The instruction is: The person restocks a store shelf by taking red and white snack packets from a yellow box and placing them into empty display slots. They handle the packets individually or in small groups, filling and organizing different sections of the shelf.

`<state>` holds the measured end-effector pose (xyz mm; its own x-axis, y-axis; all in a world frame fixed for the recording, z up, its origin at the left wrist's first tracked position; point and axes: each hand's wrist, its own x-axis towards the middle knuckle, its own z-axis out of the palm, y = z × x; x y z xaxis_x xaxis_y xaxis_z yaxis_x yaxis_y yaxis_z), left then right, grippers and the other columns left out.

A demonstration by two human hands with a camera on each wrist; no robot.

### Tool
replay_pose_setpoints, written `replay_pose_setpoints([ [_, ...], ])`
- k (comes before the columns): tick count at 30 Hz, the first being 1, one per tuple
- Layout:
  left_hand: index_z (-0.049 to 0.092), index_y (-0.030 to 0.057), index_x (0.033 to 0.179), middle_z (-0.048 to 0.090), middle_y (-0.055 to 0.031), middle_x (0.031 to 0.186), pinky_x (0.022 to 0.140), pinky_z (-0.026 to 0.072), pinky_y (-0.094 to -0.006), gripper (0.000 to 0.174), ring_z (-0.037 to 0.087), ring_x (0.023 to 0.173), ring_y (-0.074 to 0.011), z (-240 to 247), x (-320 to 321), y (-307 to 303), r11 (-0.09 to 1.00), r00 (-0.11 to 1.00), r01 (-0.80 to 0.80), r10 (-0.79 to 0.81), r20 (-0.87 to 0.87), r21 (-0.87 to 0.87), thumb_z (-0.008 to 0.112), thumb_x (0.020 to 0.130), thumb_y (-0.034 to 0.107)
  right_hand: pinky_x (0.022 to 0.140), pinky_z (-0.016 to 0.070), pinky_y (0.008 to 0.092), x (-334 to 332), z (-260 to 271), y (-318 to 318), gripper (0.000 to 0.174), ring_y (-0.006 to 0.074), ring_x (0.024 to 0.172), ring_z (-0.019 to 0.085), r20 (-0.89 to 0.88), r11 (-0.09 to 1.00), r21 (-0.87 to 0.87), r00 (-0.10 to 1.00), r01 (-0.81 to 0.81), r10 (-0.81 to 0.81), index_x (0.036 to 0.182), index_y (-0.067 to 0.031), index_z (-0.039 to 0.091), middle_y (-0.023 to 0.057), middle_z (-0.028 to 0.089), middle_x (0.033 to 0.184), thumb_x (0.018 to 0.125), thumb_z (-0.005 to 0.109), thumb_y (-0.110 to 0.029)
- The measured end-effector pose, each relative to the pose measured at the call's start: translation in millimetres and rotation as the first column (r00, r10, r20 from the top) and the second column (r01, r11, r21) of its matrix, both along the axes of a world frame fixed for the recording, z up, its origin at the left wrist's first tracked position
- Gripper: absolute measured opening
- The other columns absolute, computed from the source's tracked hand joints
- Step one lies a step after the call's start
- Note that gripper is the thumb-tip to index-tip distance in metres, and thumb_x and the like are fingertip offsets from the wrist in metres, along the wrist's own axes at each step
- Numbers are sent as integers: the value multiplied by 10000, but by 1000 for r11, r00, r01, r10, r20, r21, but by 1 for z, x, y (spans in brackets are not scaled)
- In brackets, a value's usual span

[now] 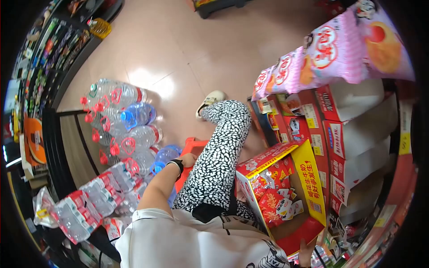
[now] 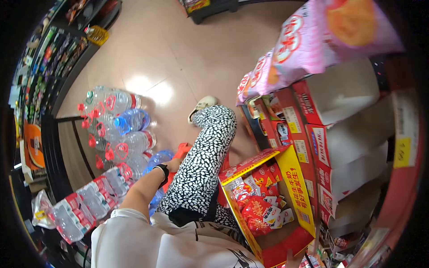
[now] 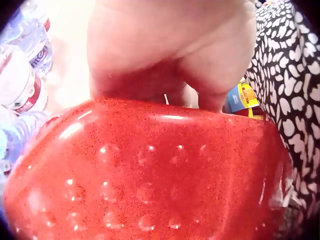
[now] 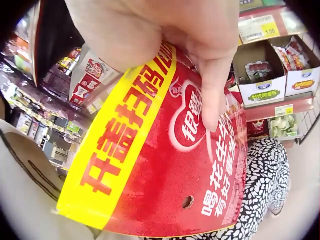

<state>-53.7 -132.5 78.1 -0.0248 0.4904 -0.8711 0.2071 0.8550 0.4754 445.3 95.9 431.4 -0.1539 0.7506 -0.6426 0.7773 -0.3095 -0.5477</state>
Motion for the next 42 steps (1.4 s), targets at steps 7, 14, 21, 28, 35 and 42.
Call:
replay_pose_setpoints([
  [7,672,37,955,678,-128,905,774,477,-340,232,633,853,-219,17,-47,80,964,963,230,-205,-175,135,579,817,199,994,368,328,-42,12,-37,645,224,1139,481,-136,972,32,964,233,-227,1385,-9,259,132,478,1270,784,480,63],
  [14,667,35,962,676,-121,904,770,477,-335,236,631,853,-211,33,-39,184,841,878,455,-368,-305,294,578,822,202,970,394,322,-45,-2,-51,647,243,1151,496,-192,955,183,961,234,-198,1346,4,328,155,512,1225,727,507,61],
  [21,662,33,969,674,-115,903,767,478,-330,239,629,853,-203,42,-30,183,739,813,570,-441,-381,359,577,827,205,932,424,358,-55,-8,-74,593,294,1093,542,-130,910,386,986,150,-108,1313,-26,352,192,545,1156,743,505,29],
  [28,657,31,976,672,-108,902,764,478,-325,243,626,853,-196,49,-36,166,740,835,535,-388,-391,408,576,833,209,940,421,379,-58,-8,-82,558,363,1119,527,-115,895,417,986,158,-120,1312,-16,341,245,538,1169,775,492,-14],
  [35,652,29,983,670,-101,901,761,479,-320,246,624,853,-188,38,-24,168,780,892,441,-326,-314,444,575,838,212,947,417,378,-54,-14,-78,569,360,1149,504,-140,890,422,982,173,-124,1326,-22,329,230,516,1206,785,504,-36],
  [42,647,27,990,668,-94,900,758,479,-316,250,622,853,-181,27,-1,184,860,962,263,-199,-187,437,574,843,215,966,405,376,-45,-8,-50,639,364,1151,503,-127,936,338,990,100,-60,1370,10,255,256,501,1221,785,507,-45],
])
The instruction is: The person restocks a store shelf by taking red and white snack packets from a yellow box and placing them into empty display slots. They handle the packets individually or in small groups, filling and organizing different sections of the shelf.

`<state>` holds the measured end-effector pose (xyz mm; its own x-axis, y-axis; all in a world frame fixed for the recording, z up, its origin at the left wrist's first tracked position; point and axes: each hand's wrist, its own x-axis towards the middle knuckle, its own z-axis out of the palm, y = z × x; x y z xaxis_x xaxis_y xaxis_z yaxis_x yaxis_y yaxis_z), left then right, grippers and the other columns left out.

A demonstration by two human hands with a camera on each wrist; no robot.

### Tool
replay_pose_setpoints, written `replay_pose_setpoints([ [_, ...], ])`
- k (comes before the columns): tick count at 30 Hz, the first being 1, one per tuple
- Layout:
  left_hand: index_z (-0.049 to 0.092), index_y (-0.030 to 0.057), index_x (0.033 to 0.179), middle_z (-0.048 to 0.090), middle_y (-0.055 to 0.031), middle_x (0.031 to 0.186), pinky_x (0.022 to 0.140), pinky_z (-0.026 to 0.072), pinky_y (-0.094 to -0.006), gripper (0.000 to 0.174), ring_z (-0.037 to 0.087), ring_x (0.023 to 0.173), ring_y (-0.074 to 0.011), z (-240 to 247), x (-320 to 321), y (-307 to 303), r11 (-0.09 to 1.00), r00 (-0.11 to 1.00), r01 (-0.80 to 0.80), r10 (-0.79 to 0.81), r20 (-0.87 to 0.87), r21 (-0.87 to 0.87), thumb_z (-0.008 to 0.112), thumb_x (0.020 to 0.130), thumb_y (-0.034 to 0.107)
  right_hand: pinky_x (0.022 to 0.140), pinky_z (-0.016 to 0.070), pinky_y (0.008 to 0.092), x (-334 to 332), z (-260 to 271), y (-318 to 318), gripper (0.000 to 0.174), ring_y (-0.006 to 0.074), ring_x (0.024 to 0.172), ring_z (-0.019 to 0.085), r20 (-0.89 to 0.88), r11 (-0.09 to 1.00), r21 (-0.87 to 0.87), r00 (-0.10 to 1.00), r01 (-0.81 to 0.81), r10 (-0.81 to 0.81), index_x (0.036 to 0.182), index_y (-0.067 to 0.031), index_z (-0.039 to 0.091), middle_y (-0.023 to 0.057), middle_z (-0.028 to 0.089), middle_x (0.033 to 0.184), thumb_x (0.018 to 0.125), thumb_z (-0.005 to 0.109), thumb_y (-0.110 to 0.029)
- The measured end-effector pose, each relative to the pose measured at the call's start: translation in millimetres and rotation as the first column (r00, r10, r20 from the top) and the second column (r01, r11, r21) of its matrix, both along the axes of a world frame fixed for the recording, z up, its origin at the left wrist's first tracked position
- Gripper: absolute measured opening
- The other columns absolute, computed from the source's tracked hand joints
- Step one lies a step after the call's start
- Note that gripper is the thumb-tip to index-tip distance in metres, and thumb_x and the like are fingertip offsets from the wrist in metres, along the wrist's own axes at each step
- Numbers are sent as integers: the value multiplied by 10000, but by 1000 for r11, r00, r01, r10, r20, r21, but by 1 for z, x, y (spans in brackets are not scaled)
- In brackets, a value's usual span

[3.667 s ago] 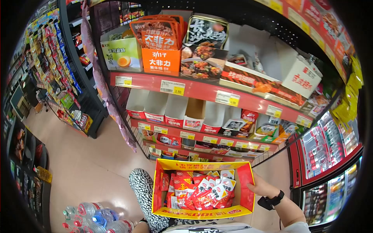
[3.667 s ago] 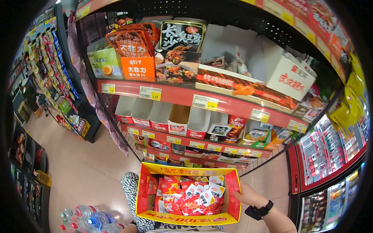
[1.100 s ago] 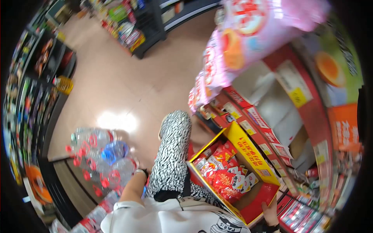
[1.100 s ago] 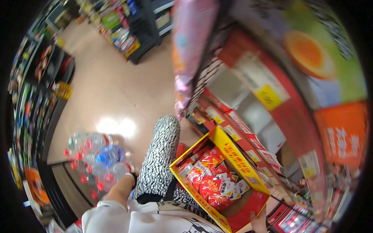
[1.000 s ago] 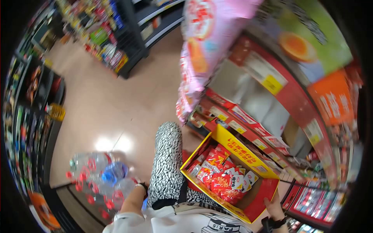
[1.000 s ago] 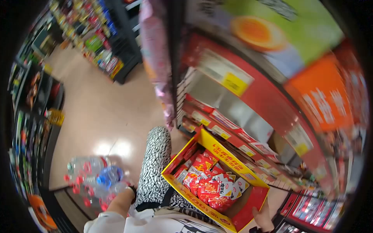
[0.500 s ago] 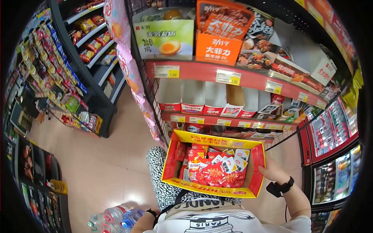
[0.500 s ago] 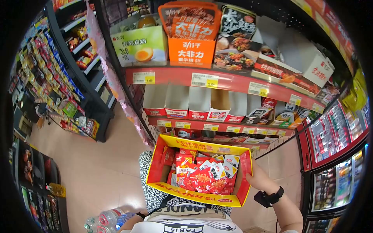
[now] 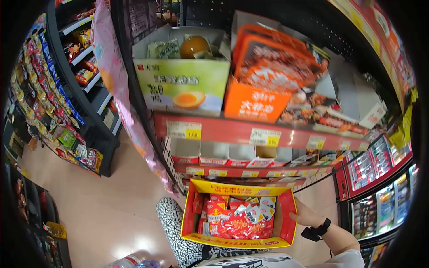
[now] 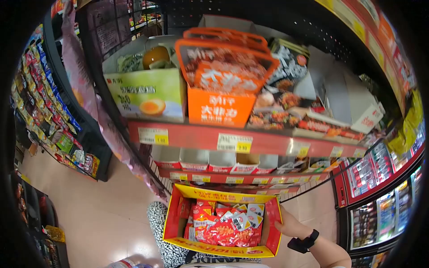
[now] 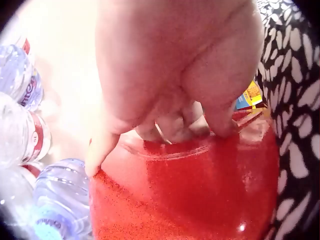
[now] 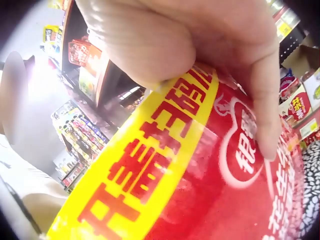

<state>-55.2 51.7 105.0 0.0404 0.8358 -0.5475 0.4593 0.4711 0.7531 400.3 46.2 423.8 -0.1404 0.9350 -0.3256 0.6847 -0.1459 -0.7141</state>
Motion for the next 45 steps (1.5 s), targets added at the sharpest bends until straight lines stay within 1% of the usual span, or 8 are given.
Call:
replay_pose_setpoints([
  [9,641,24,999,665,-86,899,753,480,-309,255,619,853,-171,9,-13,-22,984,986,-134,145,85,-120,573,850,219,948,422,392,-8,29,17,636,380,1117,524,97,983,-181,995,26,-9,1360,4,252,266,517,1190,790,519,-80],
  [11,640,24,1001,664,-84,898,753,480,-308,256,618,853,-169,5,-15,-14,980,981,-161,171,90,-116,573,851,220,950,422,374,-3,11,8,639,310,1126,524,36,982,-183,998,49,-44,1365,-12,274,204,519,1213,795,552,-91],
  [23,631,20,1013,661,-72,897,747,480,-300,263,614,853,-156,14,-109,-67,959,968,-238,247,39,-156,571,860,226,969,403,377,-29,2,-41,587,332,1131,519,-25,990,62,991,129,-128,1345,-14,303,225,529,1186,793,500,-42],
  [25,595,23,1039,632,-34,910,734,475,-265,298,591,874,-122,11,-127,-32,819,770,-556,572,283,-142,584,891,281,957,410,367,-30,8,-47,575,310,1122,526,-56,987,30,987,155,-153,1335,-13,319,217,534,1181,794,510,-49],
  [28,581,26,1031,616,-53,945,786,485,-274,213,597,919,-141,87,-118,28,802,734,-593,501,458,72,589,898,192,947,416,356,-38,18,-56,564,291,1111,533,-80,983,60,983,173,-168,1322,-9,339,204,537,1181,787,514,-48],
  [32,564,-3,1119,613,-104,1099,921,440,-320,352,577,1036,-186,183,-71,74,957,799,-101,-85,595,273,537,935,297,969,398,341,-49,38,-78,555,243,1122,513,-160,966,48,957,253,-242,1305,-7,367,171,540,1188,772,521,-32],
  [37,264,50,1425,350,-120,1430,1074,284,-389,756,358,1296,-241,186,-20,113,791,663,450,-607,439,414,294,922,614,989,376,327,-65,55,-112,553,210,1138,484,-190,951,51,938,305,-291,1282,2,396,149,531,1195,753,553,-1],
  [45,259,52,1426,347,-121,1431,1079,279,-393,775,356,1298,-246,217,51,91,809,588,474,-585,558,349,272,913,632,996,380,331,-45,33,-141,551,214,1156,482,-211,918,-88,894,386,-396,1322,2,363,142,537,1220,806,549,-45],
])
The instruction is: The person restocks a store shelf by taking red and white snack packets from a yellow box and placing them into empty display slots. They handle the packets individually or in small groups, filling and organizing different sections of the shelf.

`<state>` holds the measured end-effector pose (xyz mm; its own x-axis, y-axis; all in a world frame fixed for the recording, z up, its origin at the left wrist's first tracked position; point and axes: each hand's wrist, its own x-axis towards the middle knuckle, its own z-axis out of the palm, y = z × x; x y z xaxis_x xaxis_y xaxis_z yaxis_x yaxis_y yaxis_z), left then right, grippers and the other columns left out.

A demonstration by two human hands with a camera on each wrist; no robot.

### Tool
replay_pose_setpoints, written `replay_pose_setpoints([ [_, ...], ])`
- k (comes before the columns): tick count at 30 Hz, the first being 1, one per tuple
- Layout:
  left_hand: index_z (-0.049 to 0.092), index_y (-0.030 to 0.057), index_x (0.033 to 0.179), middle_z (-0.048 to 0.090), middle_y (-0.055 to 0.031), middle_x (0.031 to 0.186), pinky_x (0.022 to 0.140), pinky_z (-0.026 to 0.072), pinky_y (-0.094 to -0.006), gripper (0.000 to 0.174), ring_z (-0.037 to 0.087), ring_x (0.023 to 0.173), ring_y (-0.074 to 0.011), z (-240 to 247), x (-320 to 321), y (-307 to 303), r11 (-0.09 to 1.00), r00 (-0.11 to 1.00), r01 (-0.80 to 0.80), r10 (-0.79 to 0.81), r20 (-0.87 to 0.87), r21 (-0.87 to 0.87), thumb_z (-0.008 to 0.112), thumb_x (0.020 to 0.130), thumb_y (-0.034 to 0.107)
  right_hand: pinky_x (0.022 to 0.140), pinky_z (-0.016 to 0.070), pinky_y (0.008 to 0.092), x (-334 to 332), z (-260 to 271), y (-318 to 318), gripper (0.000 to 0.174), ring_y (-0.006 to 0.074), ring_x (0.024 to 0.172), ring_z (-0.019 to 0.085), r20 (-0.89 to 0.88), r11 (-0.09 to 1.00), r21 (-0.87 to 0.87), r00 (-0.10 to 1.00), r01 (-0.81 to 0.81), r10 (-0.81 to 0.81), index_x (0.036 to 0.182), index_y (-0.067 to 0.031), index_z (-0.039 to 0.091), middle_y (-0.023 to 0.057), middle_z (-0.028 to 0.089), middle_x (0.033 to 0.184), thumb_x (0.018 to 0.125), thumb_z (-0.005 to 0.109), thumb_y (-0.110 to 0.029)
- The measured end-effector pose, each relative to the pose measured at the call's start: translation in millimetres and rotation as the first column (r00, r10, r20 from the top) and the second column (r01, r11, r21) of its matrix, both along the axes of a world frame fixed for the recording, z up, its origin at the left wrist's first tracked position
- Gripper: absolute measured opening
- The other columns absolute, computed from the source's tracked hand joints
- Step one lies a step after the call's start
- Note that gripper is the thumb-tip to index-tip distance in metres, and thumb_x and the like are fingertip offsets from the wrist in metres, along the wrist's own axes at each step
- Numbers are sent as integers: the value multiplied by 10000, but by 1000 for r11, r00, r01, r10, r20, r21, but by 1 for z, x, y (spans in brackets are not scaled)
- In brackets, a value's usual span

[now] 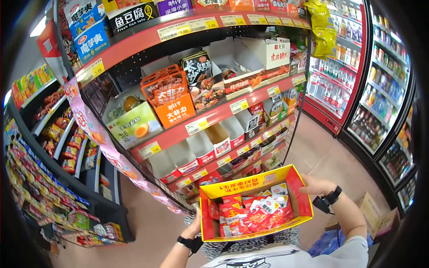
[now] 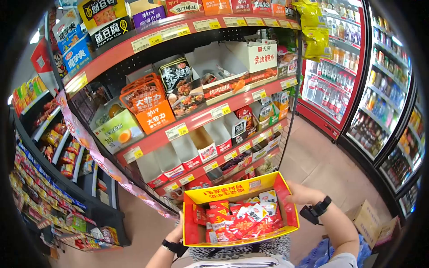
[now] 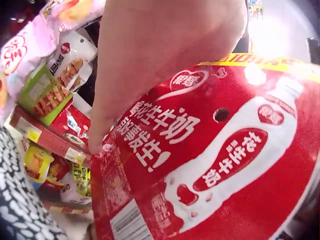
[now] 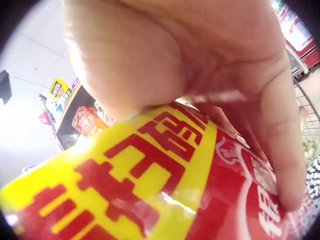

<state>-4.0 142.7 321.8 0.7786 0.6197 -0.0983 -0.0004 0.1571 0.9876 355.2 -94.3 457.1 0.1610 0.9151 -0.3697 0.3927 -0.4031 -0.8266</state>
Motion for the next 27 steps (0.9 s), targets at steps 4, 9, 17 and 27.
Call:
replay_pose_setpoints([
  [4,256,53,1426,346,-122,1431,1082,277,-395,786,355,1299,-249,10,5,-25,989,992,-108,114,61,-102,260,907,642,1003,372,331,26,-20,14,572,228,1161,480,34,985,128,993,-117,113,1322,-1,365,155,525,1234,791,570,-62],
  [9,252,53,1427,344,-123,1432,1086,273,-397,799,353,1300,-253,25,-29,-68,919,936,-301,336,104,-255,244,901,655,1006,360,330,46,-55,51,580,231,1173,466,19,943,196,963,-269,270,1328,5,344,154,514,1236,790,552,-56],
  [17,247,55,1428,342,-125,1433,1092,268,-401,821,351,1301,-258,59,-67,-145,797,855,-460,516,46,-391,220,891,675,908,421,350,0,-64,119,509,301,1069,544,77,845,228,874,-483,479,1259,26,366,206,544,1128,779,510,-61],
  [27,237,95,1433,363,-133,1419,1053,354,-440,832,398,1277,-296,24,-103,-128,766,866,-390,494,80,-511,151,871,702,862,451,412,-34,-49,92,469,388,1062,553,182,882,273,921,-385,345,1251,-19,356,268,562,1112,832,527,-141],
])
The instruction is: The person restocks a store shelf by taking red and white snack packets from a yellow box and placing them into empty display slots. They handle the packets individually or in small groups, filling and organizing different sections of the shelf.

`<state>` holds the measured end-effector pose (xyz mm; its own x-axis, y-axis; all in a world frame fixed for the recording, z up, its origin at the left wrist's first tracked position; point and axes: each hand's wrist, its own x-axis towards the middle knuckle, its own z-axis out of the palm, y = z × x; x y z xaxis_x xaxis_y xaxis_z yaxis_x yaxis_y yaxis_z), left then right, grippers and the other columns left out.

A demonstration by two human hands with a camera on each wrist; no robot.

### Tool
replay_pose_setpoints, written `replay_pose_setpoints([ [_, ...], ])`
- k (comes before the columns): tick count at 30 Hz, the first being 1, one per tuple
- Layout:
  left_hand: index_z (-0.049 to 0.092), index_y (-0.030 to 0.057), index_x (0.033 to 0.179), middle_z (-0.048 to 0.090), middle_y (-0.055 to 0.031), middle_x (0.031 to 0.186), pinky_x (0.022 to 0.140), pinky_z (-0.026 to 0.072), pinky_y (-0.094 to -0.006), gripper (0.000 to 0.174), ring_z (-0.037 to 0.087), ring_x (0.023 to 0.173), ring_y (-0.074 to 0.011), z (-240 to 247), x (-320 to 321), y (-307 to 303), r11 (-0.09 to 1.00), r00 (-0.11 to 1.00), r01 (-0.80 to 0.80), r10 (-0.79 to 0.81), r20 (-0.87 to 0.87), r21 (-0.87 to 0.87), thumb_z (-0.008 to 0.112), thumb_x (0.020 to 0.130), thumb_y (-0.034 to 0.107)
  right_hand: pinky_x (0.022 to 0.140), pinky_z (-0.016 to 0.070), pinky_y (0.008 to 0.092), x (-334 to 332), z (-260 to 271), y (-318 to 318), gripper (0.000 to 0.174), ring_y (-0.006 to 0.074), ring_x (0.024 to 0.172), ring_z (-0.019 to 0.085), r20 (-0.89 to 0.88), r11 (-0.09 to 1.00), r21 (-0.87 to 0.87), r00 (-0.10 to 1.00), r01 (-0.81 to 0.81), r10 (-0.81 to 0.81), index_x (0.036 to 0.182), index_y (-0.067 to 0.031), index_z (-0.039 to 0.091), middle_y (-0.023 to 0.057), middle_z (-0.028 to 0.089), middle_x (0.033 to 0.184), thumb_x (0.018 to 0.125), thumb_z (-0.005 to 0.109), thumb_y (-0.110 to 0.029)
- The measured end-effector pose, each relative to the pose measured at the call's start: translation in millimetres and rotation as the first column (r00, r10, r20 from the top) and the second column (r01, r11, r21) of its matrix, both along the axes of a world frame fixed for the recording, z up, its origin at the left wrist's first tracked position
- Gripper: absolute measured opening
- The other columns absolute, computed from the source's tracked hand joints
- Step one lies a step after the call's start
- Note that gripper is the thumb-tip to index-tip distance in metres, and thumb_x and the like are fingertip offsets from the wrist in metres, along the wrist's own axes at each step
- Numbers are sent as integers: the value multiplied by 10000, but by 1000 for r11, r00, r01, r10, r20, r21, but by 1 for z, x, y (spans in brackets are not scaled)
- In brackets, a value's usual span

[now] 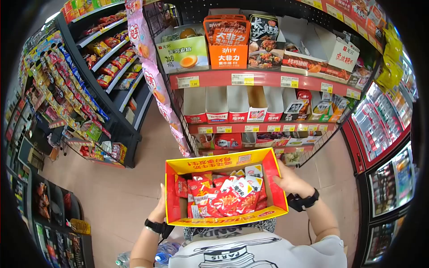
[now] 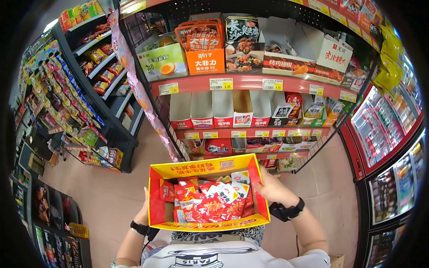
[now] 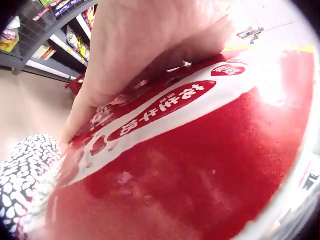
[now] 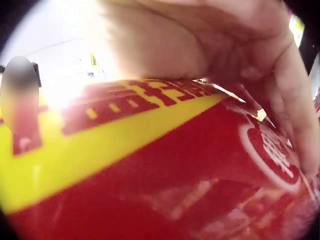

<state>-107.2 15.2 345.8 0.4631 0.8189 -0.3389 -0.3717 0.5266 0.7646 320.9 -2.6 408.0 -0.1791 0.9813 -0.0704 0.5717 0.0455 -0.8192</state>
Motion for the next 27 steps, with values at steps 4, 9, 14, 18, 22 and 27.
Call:
replay_pose_setpoints([
  [4,204,113,1450,302,-124,1463,1086,287,-459,884,342,1315,-297,-7,11,22,990,989,143,-143,39,-14,150,833,744,865,451,409,10,6,-29,510,405,1052,549,18,993,84,996,83,-85,1289,-13,334,267,564,1103,803,483,-44],
  [9,216,115,1446,311,-118,1457,1082,293,-460,885,341,1314,-293,12,24,30,969,971,234,-230,58,-75,161,831,750,885,442,385,-6,21,-53,446,381,1043,554,28,970,-13,970,243,-242,1228,11,388,242,564,1074,791,473,-15],
  [14,198,74,1443,312,-156,1442,1068,326,-424,902,350,1308,-282,3,19,44,962,964,264,-265,-16,-66,176,838,743,881,443,376,5,0,-39,433,363,1018,559,31,962,-69,965,264,-262,1218,14,401,224,558,1065,791,463,-16],
  [18,214,60,1436,347,-163,1421,1056,345,-418,878,379,1291,-278,4,29,43,965,961,263,-264,-77,-19,149,858,719,905,425,363,27,-14,-16,445,318,1065,539,10,971,-156,984,180,-180,1233,20,385,210,544,1110,799,463,-32],
  [22,238,48,1427,362,-157,1413,1045,360,-407,842,399,1276,-267,20,27,36,984,983,178,-179,-33,-19,165,884,687,939,403,358,25,-10,5,479,307,1111,513,-32,983,-170,996,71,-78,1256,26,357,212,527,1150,804,492,-58],
  [27,273,31,1420,343,-144,1430,1061,325,-358,637,359,1304,-230,22,-1,45,996,971,61,-46,-234,59,370,965,467,938,407,367,33,-26,33,494,324,1118,515,-4,981,-193,1000,-31,30,1263,20,350,215,529,1166,809,517,-79],
])
